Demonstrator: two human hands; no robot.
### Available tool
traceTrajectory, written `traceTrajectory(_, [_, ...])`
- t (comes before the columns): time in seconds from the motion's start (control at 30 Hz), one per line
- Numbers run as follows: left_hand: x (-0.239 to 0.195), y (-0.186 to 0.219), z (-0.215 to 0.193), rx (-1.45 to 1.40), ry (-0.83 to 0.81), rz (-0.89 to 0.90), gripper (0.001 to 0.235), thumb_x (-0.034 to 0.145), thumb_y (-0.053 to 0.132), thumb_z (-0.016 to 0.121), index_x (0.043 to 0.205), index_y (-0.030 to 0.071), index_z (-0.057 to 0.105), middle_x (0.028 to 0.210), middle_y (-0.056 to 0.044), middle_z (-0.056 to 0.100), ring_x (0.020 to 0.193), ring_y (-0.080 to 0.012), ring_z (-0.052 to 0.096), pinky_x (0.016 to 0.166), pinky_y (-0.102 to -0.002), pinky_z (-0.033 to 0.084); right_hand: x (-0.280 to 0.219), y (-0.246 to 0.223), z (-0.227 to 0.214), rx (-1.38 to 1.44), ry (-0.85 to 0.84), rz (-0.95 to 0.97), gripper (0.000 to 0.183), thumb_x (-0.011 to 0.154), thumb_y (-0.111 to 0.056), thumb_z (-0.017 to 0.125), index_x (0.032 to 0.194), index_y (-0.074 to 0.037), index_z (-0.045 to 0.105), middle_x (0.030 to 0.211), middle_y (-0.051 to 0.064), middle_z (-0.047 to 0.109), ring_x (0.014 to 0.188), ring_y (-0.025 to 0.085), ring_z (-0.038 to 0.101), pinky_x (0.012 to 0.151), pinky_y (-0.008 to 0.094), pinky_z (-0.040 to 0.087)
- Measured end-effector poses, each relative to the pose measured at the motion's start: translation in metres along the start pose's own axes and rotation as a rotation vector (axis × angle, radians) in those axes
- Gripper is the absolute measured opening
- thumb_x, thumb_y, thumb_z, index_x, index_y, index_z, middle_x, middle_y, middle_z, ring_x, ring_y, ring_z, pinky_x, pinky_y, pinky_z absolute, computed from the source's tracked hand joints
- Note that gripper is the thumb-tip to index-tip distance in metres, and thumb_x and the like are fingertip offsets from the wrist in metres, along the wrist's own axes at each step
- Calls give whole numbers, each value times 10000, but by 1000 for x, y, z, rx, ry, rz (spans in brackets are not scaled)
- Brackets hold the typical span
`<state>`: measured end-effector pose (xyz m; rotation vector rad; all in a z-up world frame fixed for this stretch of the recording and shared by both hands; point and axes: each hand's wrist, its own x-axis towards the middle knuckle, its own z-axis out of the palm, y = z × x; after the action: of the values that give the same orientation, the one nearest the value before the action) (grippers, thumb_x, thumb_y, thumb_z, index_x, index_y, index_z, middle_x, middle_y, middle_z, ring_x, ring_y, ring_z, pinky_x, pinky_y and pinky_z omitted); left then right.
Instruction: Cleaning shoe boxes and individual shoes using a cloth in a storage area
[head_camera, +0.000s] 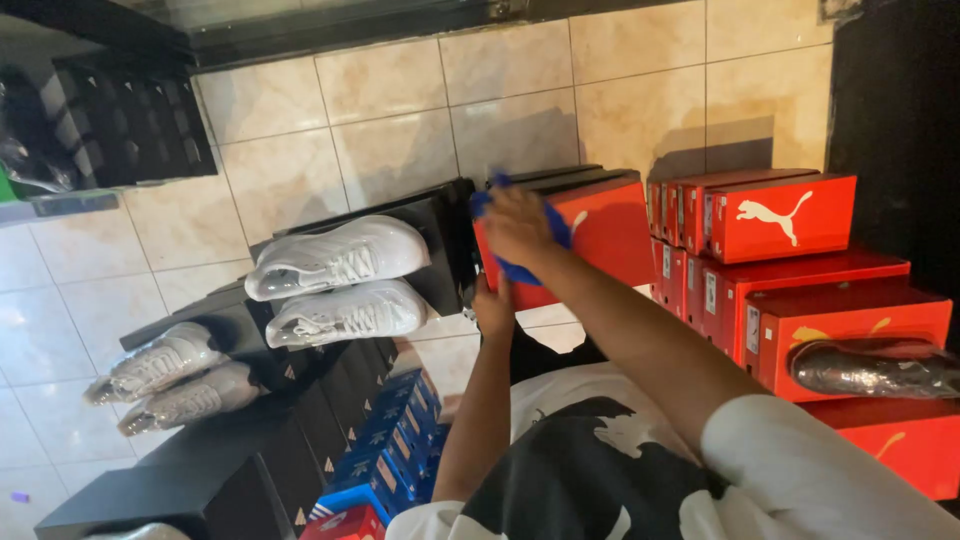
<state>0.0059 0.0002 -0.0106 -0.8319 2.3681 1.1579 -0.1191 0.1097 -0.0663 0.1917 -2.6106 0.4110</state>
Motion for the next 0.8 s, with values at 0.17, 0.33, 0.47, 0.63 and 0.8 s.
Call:
traceTrajectory(0.17, [-9, 10, 0, 41, 39, -100, 648, 958, 704, 522, 1321, 175, 610, 998, -262, 742, 1014, -464, 704, 880, -571, 556, 74, 10, -41, 331, -1092, 65, 526, 991, -483, 399, 961, -159, 813, 1124, 124, 767, 1111, 430, 681, 957, 626, 478])
traceTrajectory(0.33, [-6, 22, -3, 87, -20, -217, 731, 926, 796, 455, 1451, 293, 534, 1053, -205, 753, 1054, -397, 715, 906, -523, 568, 78, 159, -56, 75, -1414, 292, 617, 909, -660, 447, 1124, -200, 798, 1198, 147, 748, 1182, 455, 651, 979, 684, 445])
traceTrajectory(0.47, [-19, 51, -17, 22, -63, -238, 702, 927, 779, 471, 1403, 275, 581, 1070, -216, 751, 1085, -404, 702, 936, -518, 556, 91, 138, -62, -86, -1410, -50, 472, 878, -442, 469, 957, -166, 844, 995, 105, 810, 1048, 351, 746, 913, 516, 577])
traceTrajectory(0.63, [-8, 24, -4, 43, -29, -205, 672, 952, 735, 492, 1373, 225, 609, 1079, -234, 743, 1089, -414, 699, 925, -527, 565, 105, 1, -40, 273, -1245, -246, 372, 951, -301, 463, 980, -102, 776, 996, 140, 752, 1011, 355, 708, 897, 485, 548])
traceTrajectory(0.8, [-12, 28, -6, 85, -61, -181, 705, 985, 739, 422, 1418, 204, 571, 1082, -219, 745, 1089, -395, 708, 914, -505, 564, 117, 40, -90, 606, -1101, 131, 423, 925, -336, 498, 1083, -42, 757, 1115, 256, 726, 1103, 518, 634, 951, 632, 506])
